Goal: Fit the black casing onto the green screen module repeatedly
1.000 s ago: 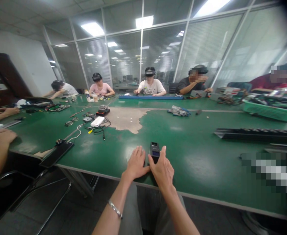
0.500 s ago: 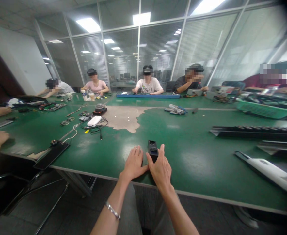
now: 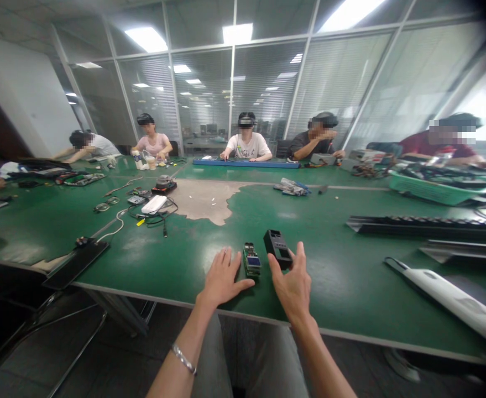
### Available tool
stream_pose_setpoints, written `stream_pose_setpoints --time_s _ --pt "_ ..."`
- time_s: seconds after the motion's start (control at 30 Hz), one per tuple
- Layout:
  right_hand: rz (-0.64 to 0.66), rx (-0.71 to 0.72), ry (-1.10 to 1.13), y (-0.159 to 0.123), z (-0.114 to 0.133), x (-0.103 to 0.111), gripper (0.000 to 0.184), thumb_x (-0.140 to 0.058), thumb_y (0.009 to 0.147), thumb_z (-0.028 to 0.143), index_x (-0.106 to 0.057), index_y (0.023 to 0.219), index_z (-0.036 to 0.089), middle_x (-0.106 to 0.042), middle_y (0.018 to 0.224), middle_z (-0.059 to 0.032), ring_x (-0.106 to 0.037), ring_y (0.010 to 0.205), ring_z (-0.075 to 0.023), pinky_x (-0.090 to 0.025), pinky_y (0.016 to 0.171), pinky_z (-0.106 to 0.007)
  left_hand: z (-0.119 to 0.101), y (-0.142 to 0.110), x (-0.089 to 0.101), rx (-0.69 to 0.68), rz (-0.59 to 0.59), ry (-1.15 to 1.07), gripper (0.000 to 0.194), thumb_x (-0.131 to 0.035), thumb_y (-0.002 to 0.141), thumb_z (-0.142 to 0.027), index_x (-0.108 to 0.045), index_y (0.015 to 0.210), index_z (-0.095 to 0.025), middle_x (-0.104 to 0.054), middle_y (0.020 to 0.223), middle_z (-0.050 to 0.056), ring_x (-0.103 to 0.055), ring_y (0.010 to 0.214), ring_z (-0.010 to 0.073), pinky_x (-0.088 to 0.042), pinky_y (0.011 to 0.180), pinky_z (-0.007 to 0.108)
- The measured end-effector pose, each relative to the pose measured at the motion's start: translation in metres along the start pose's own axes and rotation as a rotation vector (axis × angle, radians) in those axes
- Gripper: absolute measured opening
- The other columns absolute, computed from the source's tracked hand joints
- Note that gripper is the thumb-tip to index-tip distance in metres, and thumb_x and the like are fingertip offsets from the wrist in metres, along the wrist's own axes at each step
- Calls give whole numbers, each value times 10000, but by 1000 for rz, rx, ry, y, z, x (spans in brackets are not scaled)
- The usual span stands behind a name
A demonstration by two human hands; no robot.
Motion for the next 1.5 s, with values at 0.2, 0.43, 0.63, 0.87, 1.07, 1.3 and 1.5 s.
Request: stream_pose_setpoints --time_s 0.2,0.43,0.63,0.87,1.07,1.3,1.5 --pt "60 -27 -58 -8 -31 1 932 -490 861 634 -130 1548 116 -579 1351 -193 -581 1200 -332 -457 966 -441 -3 2 -5 20 -9 41 858 -308 890 -775 -267 1529 -204 -193 1609 128 -120 1484 341 -170 1186 531" --pt "97 -13 -121 -11 -42 -3 954 -504 865 589 -95 1542 56 -549 1371 -217 -525 1236 -359 -438 992 -470 -4 5 -8 10 -15 97 849 -260 930 -725 -247 1528 -123 -214 1596 160 -143 1482 322 -173 1194 504" --pt "53 28 -154 -9 -53 -11 1019 -563 826 594 -89 1536 37 -452 1432 -271 -451 1304 -373 -383 1049 -508 -4 5 -9 11 -25 111 825 -242 944 -699 -228 1531 -121 -238 1595 136 -148 1482 310 -167 1199 492" --pt "20 61 -129 -10 -51 -9 999 -574 834 536 -72 1538 37 -410 1456 -278 -463 1296 -360 -365 1079 -510 -7 4 -6 17 -14 92 837 -227 947 -696 -218 1534 -101 -219 1598 143 -141 1483 313 -154 1207 484" --pt "23 89 -85 -9 -47 -6 909 -543 853 478 -129 1534 41 -444 1436 -253 -474 1290 -336 -375 1084 -493 -9 3 -4 14 -26 84 842 -240 947 -681 -188 1537 -84 -205 1600 157 -148 1482 314 -155 1208 479" --pt "26 42 -103 -11 -51 -5 846 -510 860 494 -222 1514 40 -499 1396 -239 -497 1272 -341 -396 1064 -485 -6 1 -6 4 -34 79 814 -273 954 -639 -156 1540 -85 -203 1601 161 -147 1481 317 -166 1203 483" --pt "44 -28 -77 -11 -41 0 828 -497 865 535 -235 1523 106 -590 1315 -197 -584 1165 -332 -443 988 -484 -4 1 -8 10 -43 121 833 -268 952 -651 -173 1528 -57 -207 1595 181 -142 1482 315 -173 1203 477"
Point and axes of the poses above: each hand's wrist, its own y-axis towards the middle knuckle, its own x-axis out of the back of the hand, z = x × y, the point moved 1 cm from there along y, towards the middle knuckle
